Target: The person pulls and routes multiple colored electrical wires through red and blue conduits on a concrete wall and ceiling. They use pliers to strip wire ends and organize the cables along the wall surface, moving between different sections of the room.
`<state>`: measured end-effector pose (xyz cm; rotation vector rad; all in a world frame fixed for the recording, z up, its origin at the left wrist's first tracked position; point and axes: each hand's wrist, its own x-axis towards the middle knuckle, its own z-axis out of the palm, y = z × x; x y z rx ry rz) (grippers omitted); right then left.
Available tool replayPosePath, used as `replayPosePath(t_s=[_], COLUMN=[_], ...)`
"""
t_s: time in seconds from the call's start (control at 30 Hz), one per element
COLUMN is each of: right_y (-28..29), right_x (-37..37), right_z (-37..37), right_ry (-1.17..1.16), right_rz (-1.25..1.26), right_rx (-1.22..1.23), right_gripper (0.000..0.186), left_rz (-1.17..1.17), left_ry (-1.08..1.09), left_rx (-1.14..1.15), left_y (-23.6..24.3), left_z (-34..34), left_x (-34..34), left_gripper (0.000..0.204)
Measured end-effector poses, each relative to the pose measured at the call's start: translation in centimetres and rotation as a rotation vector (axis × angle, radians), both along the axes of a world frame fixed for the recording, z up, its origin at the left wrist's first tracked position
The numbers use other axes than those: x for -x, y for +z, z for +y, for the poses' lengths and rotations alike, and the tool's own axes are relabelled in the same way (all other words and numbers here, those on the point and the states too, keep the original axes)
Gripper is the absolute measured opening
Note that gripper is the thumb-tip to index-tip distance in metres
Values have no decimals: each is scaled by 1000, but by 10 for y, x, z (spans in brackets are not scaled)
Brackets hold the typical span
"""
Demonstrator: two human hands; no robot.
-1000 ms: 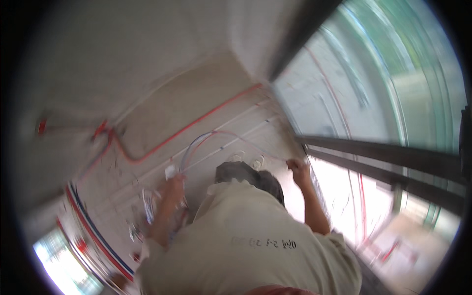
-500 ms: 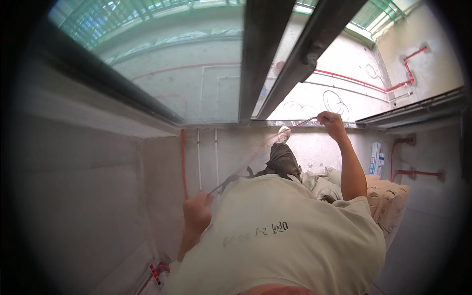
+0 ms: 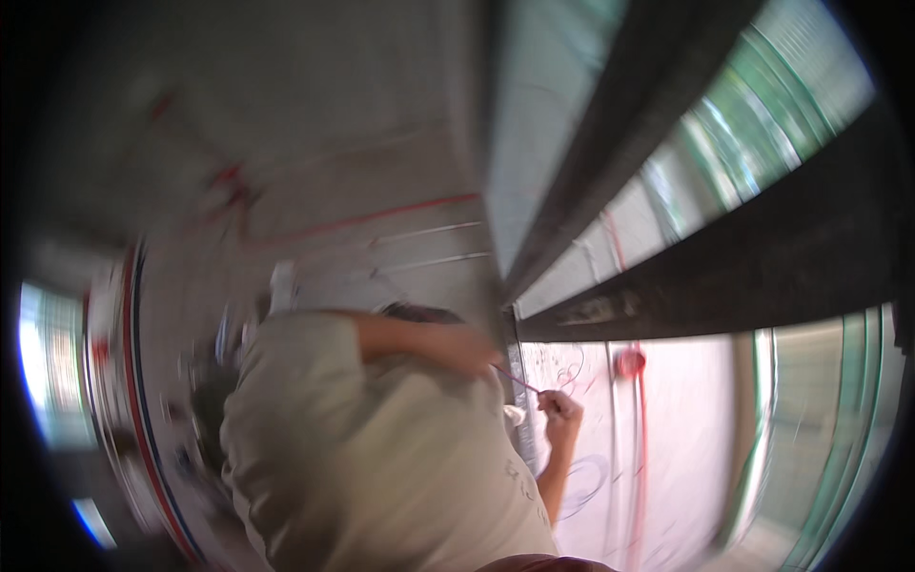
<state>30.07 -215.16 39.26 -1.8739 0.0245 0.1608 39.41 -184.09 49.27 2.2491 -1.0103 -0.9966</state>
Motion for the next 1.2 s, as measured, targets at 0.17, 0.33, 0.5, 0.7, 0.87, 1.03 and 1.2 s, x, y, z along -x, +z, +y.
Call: replayPosePath(t_s=[0.17,0.33,0.5,0.7,0.87,1.03,1.2], right_y=[55,75,78,72,17,-44,-93], right_x=[-56,-49,-86,-102,-165,-199,-241], right_z=[-34,-70,-75,-95,-115,-143,-230], right_ry=[383,753,825,848,1104,1208,1168], right_rz=[69,-14,-78,104,246,244,207], right_rx=[-71,166,196,178,-85,-112,84], right_gripper=[6,15,14,17,14,16,25], left_rz=[2,11,-35,146,173,-119,-52], left_ry=[336,450,521,553,809,1011,1397], left_rx=[36,132,253,408,349,0,-158], left_y=[30,-16,-73,-83,-75,-120,-166], left_z=[-92,-156,-181,-184,-205,-248,-278], left_x=[46,77,40,28,18,28,61], left_gripper=[23,23,27,29,25,23,24])
